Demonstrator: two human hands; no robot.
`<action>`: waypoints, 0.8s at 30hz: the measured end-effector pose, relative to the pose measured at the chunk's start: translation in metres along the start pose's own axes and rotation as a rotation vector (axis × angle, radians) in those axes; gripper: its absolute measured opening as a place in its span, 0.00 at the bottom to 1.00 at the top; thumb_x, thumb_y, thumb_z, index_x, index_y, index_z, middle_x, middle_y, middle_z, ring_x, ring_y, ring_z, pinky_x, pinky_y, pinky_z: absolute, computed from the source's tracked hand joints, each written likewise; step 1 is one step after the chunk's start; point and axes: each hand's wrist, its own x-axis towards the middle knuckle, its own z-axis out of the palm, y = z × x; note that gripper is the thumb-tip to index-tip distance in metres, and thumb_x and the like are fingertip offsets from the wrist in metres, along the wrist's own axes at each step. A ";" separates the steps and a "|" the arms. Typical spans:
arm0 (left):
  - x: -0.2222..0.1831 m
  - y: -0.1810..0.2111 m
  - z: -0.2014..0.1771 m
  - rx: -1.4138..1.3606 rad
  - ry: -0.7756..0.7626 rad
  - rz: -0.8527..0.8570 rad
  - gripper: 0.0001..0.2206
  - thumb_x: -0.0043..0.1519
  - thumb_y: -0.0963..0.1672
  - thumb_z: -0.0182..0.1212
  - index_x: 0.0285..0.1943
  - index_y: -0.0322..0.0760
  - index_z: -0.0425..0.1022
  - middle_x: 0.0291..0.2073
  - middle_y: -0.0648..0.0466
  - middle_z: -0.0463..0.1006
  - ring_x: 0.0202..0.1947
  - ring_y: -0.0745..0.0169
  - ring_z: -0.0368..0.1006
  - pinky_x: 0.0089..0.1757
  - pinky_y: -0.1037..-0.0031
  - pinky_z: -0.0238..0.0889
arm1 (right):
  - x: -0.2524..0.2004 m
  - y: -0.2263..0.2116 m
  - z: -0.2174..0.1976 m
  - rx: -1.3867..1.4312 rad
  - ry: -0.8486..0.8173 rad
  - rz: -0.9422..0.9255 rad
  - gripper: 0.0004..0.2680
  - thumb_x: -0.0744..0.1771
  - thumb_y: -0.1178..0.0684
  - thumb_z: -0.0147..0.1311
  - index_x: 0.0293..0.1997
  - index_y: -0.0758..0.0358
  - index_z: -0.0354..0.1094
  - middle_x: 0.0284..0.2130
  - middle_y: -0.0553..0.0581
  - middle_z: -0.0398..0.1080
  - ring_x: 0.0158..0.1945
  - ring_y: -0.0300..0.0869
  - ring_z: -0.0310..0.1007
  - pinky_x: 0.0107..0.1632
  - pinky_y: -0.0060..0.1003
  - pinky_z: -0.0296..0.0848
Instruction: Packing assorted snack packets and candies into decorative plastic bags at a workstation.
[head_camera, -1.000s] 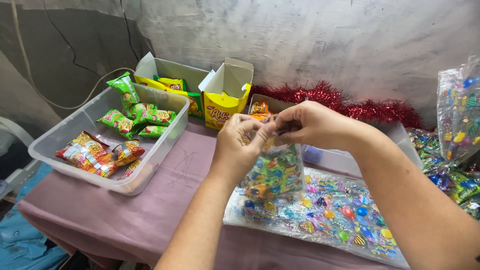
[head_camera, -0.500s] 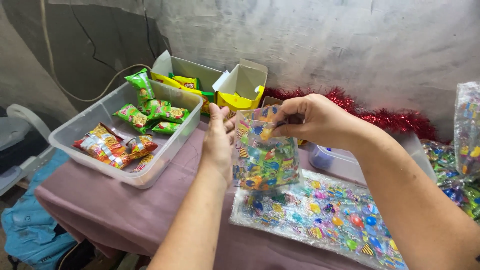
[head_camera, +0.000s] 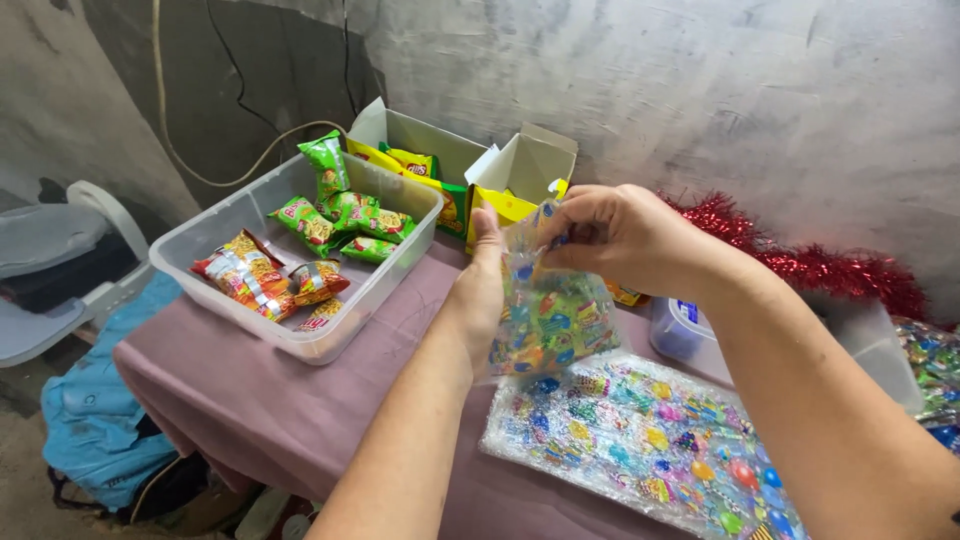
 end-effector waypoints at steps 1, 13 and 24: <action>-0.002 0.002 -0.002 0.001 0.004 0.000 0.37 0.62 0.64 0.24 0.77 0.53 0.53 0.78 0.46 0.47 0.76 0.42 0.43 0.69 0.49 0.37 | 0.000 -0.005 0.001 0.002 -0.002 -0.003 0.03 0.62 0.57 0.67 0.36 0.62 0.81 0.30 0.55 0.76 0.31 0.37 0.71 0.35 0.34 0.72; 0.063 -0.012 -0.084 -0.019 0.199 -0.015 0.35 0.67 0.60 0.32 0.75 0.38 0.60 0.71 0.38 0.63 0.70 0.40 0.63 0.66 0.40 0.46 | -0.009 0.006 -0.001 0.127 -0.040 0.089 0.03 0.66 0.57 0.61 0.38 0.64 0.80 0.27 0.52 0.71 0.30 0.35 0.66 0.36 0.32 0.70; 0.256 -0.117 -0.239 0.784 0.766 0.044 0.15 0.58 0.57 0.59 0.52 0.64 0.81 0.43 0.64 0.82 0.52 0.57 0.76 0.48 0.59 0.72 | -0.009 0.011 0.012 0.012 0.042 0.050 0.03 0.66 0.56 0.62 0.34 0.60 0.79 0.26 0.52 0.71 0.28 0.35 0.66 0.33 0.31 0.69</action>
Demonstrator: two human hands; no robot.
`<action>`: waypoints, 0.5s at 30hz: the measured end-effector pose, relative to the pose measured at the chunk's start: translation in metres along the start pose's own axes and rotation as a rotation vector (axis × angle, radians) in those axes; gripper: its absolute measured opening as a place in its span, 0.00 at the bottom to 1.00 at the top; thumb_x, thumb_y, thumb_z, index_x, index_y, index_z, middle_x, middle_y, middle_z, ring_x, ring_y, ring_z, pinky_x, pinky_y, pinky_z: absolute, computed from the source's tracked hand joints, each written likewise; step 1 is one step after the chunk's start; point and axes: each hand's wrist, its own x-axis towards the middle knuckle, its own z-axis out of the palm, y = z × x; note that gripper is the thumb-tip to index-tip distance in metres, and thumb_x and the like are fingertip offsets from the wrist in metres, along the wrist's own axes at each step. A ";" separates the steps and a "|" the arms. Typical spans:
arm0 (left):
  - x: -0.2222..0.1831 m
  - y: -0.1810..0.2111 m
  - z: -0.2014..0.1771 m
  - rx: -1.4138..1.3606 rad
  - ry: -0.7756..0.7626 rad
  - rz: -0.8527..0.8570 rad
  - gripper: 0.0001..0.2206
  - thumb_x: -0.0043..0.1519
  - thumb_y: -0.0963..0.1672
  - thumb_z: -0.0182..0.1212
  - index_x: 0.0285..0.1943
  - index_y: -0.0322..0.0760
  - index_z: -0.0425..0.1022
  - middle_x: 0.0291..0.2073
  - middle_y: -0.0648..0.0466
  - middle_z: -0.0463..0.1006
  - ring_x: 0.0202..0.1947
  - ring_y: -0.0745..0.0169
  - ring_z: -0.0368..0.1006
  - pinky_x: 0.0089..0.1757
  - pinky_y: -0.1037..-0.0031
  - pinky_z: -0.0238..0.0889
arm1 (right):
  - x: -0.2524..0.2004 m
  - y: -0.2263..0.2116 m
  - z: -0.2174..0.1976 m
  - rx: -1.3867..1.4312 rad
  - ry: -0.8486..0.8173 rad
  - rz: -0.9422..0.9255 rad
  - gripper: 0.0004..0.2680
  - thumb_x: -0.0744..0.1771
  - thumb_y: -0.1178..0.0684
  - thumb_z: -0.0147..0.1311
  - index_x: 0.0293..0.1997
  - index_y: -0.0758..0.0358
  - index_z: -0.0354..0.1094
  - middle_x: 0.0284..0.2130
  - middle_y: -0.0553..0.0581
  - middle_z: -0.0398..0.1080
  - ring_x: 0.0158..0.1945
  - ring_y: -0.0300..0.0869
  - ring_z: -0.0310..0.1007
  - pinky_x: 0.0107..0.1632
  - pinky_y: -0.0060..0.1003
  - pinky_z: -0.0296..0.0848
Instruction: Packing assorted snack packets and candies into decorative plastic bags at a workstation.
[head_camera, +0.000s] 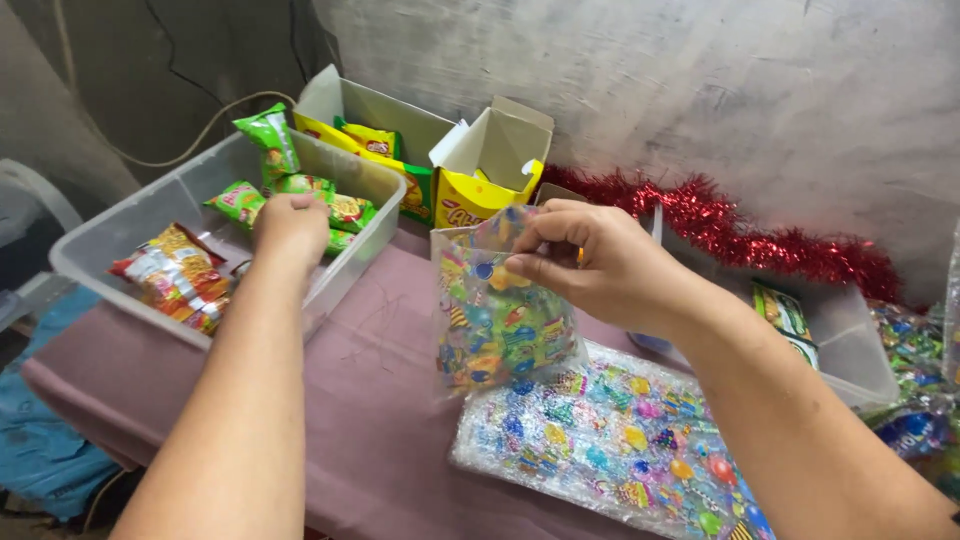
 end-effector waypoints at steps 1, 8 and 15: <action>-0.010 0.009 -0.001 0.001 -0.011 0.002 0.15 0.58 0.57 0.59 0.52 0.64 0.81 0.43 0.64 0.82 0.52 0.57 0.76 0.48 0.59 0.72 | -0.002 -0.002 -0.003 -0.001 0.002 0.011 0.03 0.66 0.56 0.62 0.34 0.60 0.79 0.26 0.52 0.71 0.28 0.35 0.66 0.33 0.31 0.69; -0.080 0.083 -0.039 -0.283 -0.129 -0.257 0.23 0.57 0.43 0.59 0.65 0.46 0.71 0.59 0.48 0.73 0.56 0.47 0.72 0.54 0.64 0.65 | -0.005 -0.001 -0.019 -0.126 -0.090 0.028 0.07 0.66 0.46 0.60 0.37 0.54 0.79 0.32 0.46 0.71 0.32 0.34 0.69 0.35 0.32 0.67; -0.041 0.073 -0.007 -0.636 -0.130 -0.373 0.26 0.60 0.43 0.58 0.70 0.54 0.64 0.58 0.58 0.72 0.44 0.60 0.70 0.38 0.73 0.67 | -0.009 0.000 -0.023 -0.103 -0.166 -0.005 0.06 0.66 0.45 0.60 0.37 0.52 0.81 0.29 0.44 0.72 0.33 0.33 0.68 0.35 0.30 0.67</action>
